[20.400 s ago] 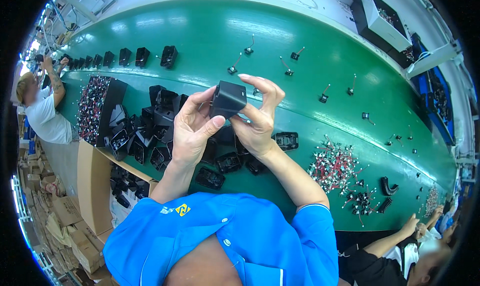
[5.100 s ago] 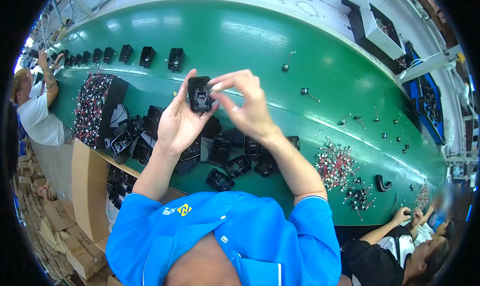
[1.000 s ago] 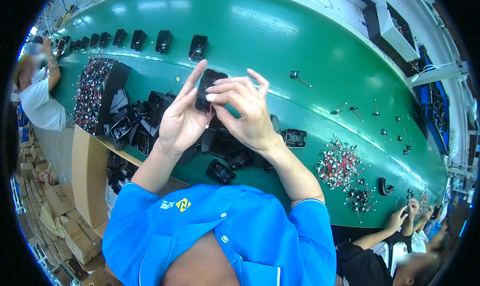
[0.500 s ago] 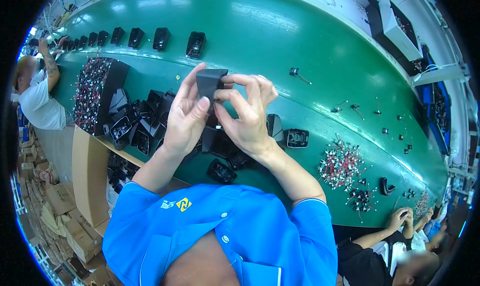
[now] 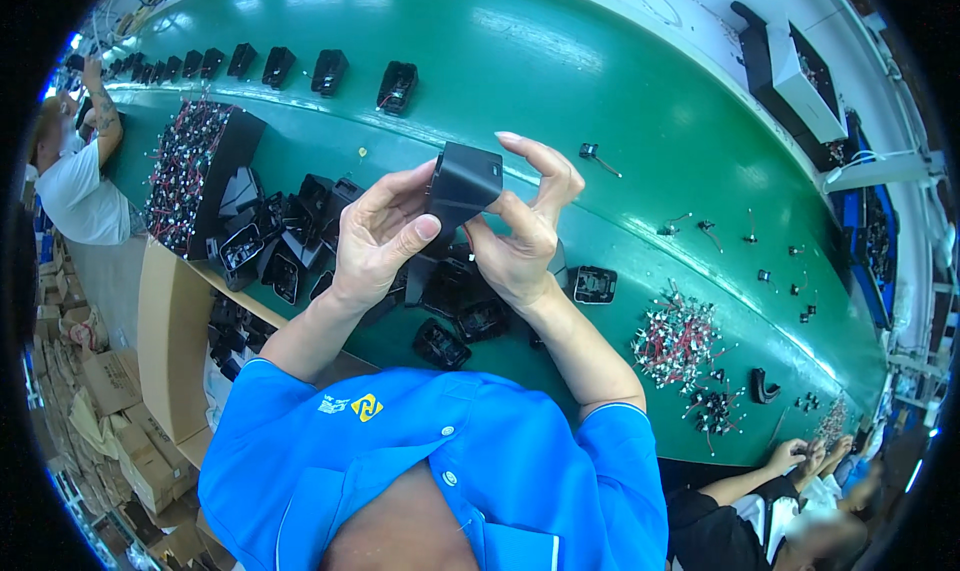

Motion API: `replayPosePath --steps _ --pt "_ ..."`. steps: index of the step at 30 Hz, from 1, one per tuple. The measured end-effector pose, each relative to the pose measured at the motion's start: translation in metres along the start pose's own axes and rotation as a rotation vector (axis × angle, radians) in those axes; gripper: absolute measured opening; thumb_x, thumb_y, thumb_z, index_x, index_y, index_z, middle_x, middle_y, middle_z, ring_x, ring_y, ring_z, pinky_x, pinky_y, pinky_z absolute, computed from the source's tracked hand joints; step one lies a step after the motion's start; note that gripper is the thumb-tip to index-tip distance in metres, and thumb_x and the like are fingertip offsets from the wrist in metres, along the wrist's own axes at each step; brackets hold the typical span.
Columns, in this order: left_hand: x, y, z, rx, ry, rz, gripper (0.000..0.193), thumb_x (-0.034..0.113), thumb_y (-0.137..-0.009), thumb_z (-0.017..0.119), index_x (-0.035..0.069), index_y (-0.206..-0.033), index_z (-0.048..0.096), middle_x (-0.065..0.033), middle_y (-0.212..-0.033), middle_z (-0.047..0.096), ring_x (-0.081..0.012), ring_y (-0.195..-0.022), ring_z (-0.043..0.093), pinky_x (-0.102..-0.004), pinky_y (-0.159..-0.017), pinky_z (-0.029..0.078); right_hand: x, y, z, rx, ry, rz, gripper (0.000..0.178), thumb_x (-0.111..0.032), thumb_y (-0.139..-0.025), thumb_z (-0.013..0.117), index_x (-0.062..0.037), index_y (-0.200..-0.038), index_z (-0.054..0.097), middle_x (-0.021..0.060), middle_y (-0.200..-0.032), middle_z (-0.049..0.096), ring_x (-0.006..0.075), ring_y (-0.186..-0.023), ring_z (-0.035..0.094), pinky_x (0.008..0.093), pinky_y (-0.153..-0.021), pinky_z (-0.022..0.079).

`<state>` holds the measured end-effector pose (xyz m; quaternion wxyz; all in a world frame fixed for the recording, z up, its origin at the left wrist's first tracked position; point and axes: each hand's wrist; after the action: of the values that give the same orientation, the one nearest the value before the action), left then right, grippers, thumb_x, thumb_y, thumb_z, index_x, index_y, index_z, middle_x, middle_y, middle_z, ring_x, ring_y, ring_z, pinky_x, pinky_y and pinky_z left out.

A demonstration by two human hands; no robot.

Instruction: Manually assembling small pins and electronic components into plastic housings on a production line.

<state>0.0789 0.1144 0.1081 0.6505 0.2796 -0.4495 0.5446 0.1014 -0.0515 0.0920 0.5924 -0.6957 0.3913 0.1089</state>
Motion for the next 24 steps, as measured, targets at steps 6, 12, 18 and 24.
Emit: replayPosePath --steps 6,12,18,24 --pt "-0.003 -0.001 0.005 0.005 -0.104 0.147 0.051 -0.001 -0.087 0.074 -0.002 -0.134 0.055 -0.0147 -0.126 0.059 -0.0194 -0.111 0.061 -0.031 -0.101 0.05 0.014 0.002 0.005 -0.074 -0.437 0.243 0.028 -0.003 -0.071 0.076 -0.0133 -0.097 0.076 0.011 -0.136 0.051 0.0269 -0.122 0.041 0.0416 -0.106 0.032" --pt "0.002 0.001 0.009 0.02 -0.13 0.226 0.05 -0.001 -0.087 0.074 -0.002 -0.133 0.056 -0.0137 -0.12 0.061 -0.0174 -0.104 0.062 -0.0283 -0.094 0.052 0.006 0.004 0.006 -0.081 -0.502 0.274 0.031 -0.007 -0.074 0.078 -0.0137 -0.104 0.075 0.0114 -0.138 0.051 0.0266 -0.122 0.042 0.042 -0.105 0.034" --pt "0.01 0.001 -0.001 0.076 0.02 0.023 0.047 0.004 -0.09 0.072 -0.002 -0.133 0.054 -0.0159 -0.122 0.061 -0.0174 -0.106 0.062 -0.0289 -0.09 0.054 -0.003 -0.002 0.013 -0.124 -0.311 0.173 0.035 -0.013 -0.073 0.082 -0.0115 -0.106 0.071 0.0124 -0.139 0.049 0.0274 -0.121 0.043 0.0434 -0.105 0.033" --pt "0.022 -0.008 -0.032 0.1 -0.166 -0.087 0.048 0.017 -0.095 0.068 -0.004 -0.134 0.051 -0.0182 -0.125 0.06 -0.0232 -0.108 0.063 -0.0339 -0.092 0.053 0.008 -0.027 0.021 -0.312 0.035 0.006 0.034 -0.019 -0.073 0.081 -0.01 -0.103 0.068 0.0148 -0.135 0.049 0.029 -0.119 0.043 0.0437 -0.103 0.032"
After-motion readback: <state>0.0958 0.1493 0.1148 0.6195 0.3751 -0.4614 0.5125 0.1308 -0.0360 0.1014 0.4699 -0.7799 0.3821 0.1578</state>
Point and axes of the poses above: each hand's wrist, its own y-axis away from the middle knuckle, its own z-axis out of the palm, x = y × z
